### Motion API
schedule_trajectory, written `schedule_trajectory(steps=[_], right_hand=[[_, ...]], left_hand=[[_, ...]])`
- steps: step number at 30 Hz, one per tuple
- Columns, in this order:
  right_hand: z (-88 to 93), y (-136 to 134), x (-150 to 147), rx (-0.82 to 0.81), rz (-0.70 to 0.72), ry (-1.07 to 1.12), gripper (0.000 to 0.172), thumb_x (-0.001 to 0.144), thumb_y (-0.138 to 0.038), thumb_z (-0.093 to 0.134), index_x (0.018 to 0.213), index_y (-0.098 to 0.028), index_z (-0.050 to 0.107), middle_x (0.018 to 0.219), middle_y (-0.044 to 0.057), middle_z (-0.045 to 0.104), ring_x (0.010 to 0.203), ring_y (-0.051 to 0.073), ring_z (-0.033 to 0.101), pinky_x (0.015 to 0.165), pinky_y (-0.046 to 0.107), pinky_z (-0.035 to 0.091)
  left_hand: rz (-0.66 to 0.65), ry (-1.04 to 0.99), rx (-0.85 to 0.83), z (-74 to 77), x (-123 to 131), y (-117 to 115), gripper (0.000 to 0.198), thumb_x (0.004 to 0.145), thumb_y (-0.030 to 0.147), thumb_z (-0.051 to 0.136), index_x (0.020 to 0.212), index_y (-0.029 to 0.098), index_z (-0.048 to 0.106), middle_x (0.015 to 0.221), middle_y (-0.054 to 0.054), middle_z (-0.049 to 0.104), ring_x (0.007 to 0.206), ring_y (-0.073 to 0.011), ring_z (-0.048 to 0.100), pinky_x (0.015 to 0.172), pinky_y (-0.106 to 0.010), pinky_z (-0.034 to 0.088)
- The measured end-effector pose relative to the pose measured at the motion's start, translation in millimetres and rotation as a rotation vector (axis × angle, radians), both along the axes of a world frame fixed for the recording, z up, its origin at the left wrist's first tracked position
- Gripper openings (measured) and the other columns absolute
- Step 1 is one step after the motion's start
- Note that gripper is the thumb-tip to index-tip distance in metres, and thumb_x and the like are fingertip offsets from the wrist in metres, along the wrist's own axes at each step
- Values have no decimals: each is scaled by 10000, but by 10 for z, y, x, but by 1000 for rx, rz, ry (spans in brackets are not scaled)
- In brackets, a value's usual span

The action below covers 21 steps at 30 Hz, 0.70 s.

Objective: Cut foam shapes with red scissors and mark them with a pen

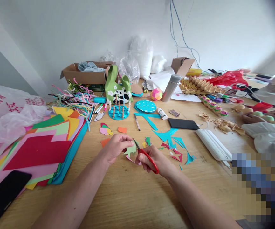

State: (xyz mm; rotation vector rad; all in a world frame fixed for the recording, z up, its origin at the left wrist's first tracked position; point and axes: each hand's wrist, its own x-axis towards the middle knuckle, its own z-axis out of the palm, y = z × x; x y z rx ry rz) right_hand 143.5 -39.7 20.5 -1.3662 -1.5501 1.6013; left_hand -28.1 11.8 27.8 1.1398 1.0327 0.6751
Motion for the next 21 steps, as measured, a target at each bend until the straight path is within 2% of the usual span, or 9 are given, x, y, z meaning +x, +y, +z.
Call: schedule_trajectory(steps=[11,15,21], right_hand=[[-76,13,33,14,-36,25,611,676,-743,586,664,-133,610,450,-21,504,359,80,450,350,184,309],[-71,11,25,13,-69,27,580,664,-721,615,625,-144,574,448,-20,506,361,80,450,348,187,306],[-49,10,25,18,-66,37,569,664,-711,624,578,-158,517,449,-20,499,362,75,445,349,185,301]], left_hand=[[-44,-99,-25,14,7,-11,257,617,347,736,705,128,635,643,-18,608,566,-118,543,561,-250,424],[-24,-119,-57,12,7,-12,279,600,332,757,741,128,629,676,-23,632,553,-111,558,530,-239,438],[2,-132,-131,0,-1,12,319,600,312,747,820,133,600,725,-67,682,538,-146,617,454,-235,453]])
